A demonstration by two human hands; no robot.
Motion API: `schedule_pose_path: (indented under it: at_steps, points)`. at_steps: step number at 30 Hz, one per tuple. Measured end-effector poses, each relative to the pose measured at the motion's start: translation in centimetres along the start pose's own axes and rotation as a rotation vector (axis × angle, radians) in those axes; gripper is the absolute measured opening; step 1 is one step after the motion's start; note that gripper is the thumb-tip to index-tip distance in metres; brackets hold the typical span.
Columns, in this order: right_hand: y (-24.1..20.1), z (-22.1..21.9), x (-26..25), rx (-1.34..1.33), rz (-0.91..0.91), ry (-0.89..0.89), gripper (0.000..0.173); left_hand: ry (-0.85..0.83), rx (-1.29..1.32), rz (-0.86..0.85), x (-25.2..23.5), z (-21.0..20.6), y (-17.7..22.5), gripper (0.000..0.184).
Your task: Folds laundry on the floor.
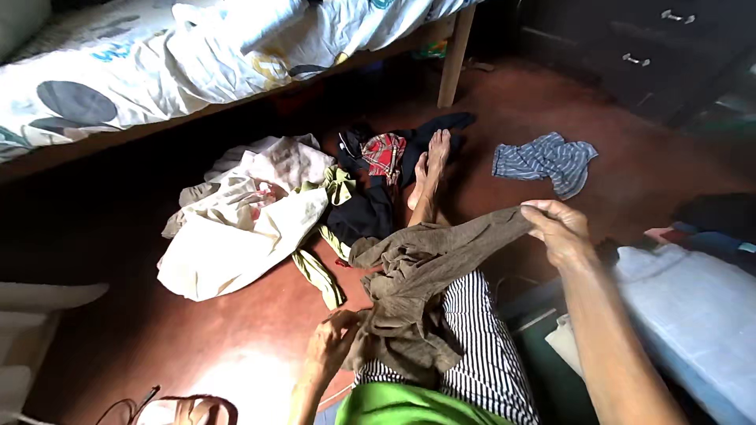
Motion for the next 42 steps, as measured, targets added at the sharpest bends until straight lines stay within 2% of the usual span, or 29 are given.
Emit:
schedule_pose_path:
  at_steps: [2, 5, 8, 10, 12, 14, 17, 18, 20, 22, 24, 27, 30, 32, 34, 38, 39, 42]
  points:
    - [0.9, -0.6, 0.3, -0.097, -0.049, 0.004, 0.013, 0.088, 0.114, -0.120, -0.8, -0.7, 1.8, 0.021]
    - [0.9, -1.0, 0.6, -0.175, -0.059, 0.028, 0.016, 0.167, 0.142, -0.251, -1.6, -1.5, 3.4, 0.021]
    - [0.3, -1.2, 0.7, -0.203, -0.046, 0.034, 0.022, 0.089, 0.015, -0.355, -2.1, -3.1, 5.3, 0.032]
    - [-0.3, -1.8, 1.0, -0.208, -0.023, 0.003, 0.026, 0.000, -0.113, -0.376, -2.8, -4.4, 5.8, 0.029]
    - [-1.1, -2.7, 1.2, -0.203, 0.034, -0.044, 0.030, -0.042, -0.090, -0.357, -3.9, -5.0, 6.0, 0.021]
    - [-2.1, -3.3, 1.5, -0.207, 0.110, -0.079, 0.030, -0.031, 0.118, -0.357, -4.7, -3.7, 7.5, 0.019]
    - [-3.2, -3.5, 2.2, -0.201, 0.204, -0.114, 0.021, 0.001, 0.691, -0.391, -4.9, -1.2, 10.9, 0.010]
    - [-3.3, -3.7, 2.4, -0.182, 0.234, -0.133, 0.020, 0.053, 0.760, -0.391, -5.2, -0.6, 11.1, 0.009]
    - [-2.7, -4.5, 2.8, -0.118, 0.271, -0.181, 0.021, 0.147, 0.703, -0.307, -6.6, -0.9, 9.2, 0.014]
    - [-1.6, -5.7, 3.3, -0.030, 0.273, -0.232, 0.022, 0.164, 0.670, -0.149, -8.1, -2.3, 5.8, 0.019]
    - [-0.1, -6.8, 4.0, 0.036, 0.262, -0.300, 0.021, 0.159, 0.765, -0.013, -8.4, -3.5, 3.3, 0.018]
    - [1.2, -8.6, 6.1, 0.141, 0.275, -0.467, 0.025, 0.151, 0.955, 0.105, -7.8, -4.2, 2.1, 0.019]
    - [1.8, -11.3, 8.9, 0.233, 0.259, -0.725, 0.026, 0.153, 0.998, 0.104, -7.7, -3.8, 2.5, 0.020]
    - [2.5, -13.3, 10.5, 0.271, 0.187, -0.831, 0.024, 0.137, 0.985, 0.088, -7.9, -3.6, 3.2, 0.020]
    - [3.3, -14.9, 11.5, 0.269, 0.096, -0.837, 0.021, 0.121, 0.964, 0.027, -8.1, -3.6, 3.9, 0.019]
    - [5.1, -17.1, 12.6, 0.207, -0.021, -0.771, 0.040, 0.125, 0.892, -0.104, -8.0, -3.4, 5.1, 0.019]
    - [5.4, -17.5, 12.9, 0.181, -0.045, -0.759, 0.039, 0.128, 0.863, -0.121, -7.9, -3.3, 5.4, 0.019]
    - [5.7, -17.7, 12.9, 0.020, -0.106, -0.684, 0.020, 0.158, 0.750, -0.162, -7.7, -2.7, 5.9, 0.019]
Point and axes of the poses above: each hand's wrist, its own x-axis away from the middle knuckle, its own z-axis out of the back of the hand, y = z × x, the point moved 7 cm from there along -x, towards the middle knuckle, and after that the axes turned 6 degrees about -y, right-handed, at the moved point
